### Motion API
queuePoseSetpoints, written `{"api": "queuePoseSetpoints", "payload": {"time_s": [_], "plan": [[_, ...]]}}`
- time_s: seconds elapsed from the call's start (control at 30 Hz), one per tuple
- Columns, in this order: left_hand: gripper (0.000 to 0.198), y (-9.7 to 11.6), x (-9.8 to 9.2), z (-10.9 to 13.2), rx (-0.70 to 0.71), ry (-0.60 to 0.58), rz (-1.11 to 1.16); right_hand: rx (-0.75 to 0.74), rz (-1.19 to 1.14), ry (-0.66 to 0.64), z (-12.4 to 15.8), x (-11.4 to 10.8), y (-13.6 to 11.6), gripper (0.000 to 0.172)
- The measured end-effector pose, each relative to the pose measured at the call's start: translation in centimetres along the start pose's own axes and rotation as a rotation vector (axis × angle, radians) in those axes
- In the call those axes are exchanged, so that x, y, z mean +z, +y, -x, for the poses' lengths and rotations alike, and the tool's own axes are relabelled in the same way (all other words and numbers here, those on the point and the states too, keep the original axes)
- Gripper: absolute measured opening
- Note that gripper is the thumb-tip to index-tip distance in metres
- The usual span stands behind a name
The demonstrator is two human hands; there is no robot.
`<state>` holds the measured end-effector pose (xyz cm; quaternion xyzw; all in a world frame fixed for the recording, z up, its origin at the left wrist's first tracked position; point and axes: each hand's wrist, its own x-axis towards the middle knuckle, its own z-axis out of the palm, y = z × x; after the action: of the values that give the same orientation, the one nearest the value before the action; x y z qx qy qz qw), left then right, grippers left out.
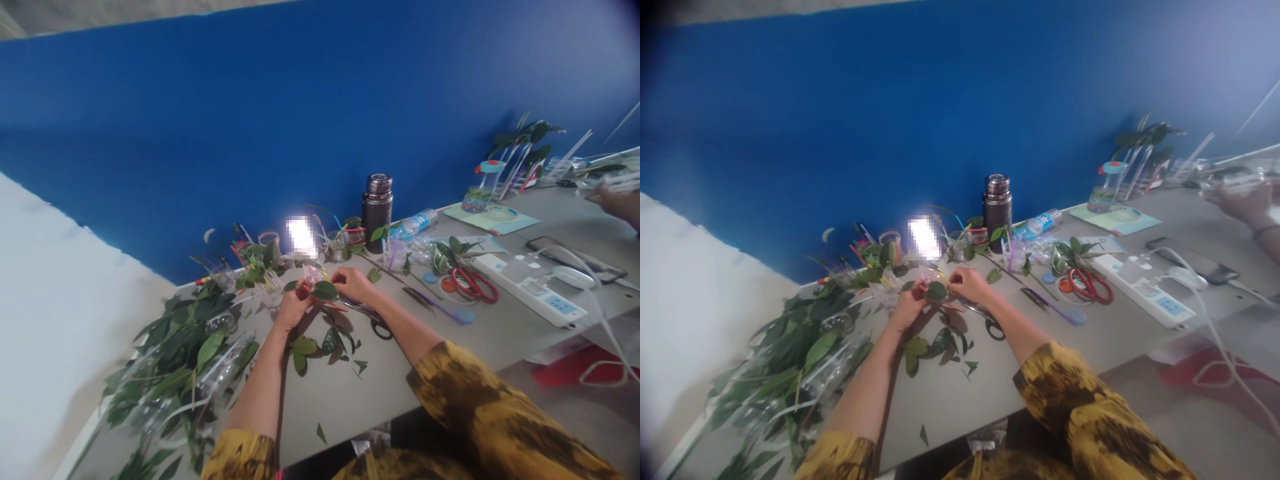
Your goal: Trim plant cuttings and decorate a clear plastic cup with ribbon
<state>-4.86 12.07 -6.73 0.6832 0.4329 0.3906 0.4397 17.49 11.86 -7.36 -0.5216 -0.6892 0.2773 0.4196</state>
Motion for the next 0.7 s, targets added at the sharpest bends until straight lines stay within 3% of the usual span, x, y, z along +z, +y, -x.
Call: {"api": "queuePoseSetpoints", "payload": {"time_s": [0.2, 0.37, 0.5, 0.7], "plan": [[0.052, -0.5, -0.2, -0.1, -0.008, -0.007, 0.03, -0.032, 0.082, -0.057, 0.1, -0.8, -0.5, 0.009], [0.045, -0.2, -0.2, 0.1, -0.04, 0.015, 0.003, -0.058, 0.166, -0.251, 0.4, -1.2, -1.3, 0.017], [0.044, 0.0, -0.1, 0.1, -0.051, 0.004, 0.038, -0.104, 0.266, -0.374, 0.7, -0.9, -1.9, 0.012], [0.044, -0.5, -0.1, -0.2, -0.038, -0.028, 0.055, -0.134, 0.236, -0.272, 1.2, -0.2, -2.2, 0.015]]}}
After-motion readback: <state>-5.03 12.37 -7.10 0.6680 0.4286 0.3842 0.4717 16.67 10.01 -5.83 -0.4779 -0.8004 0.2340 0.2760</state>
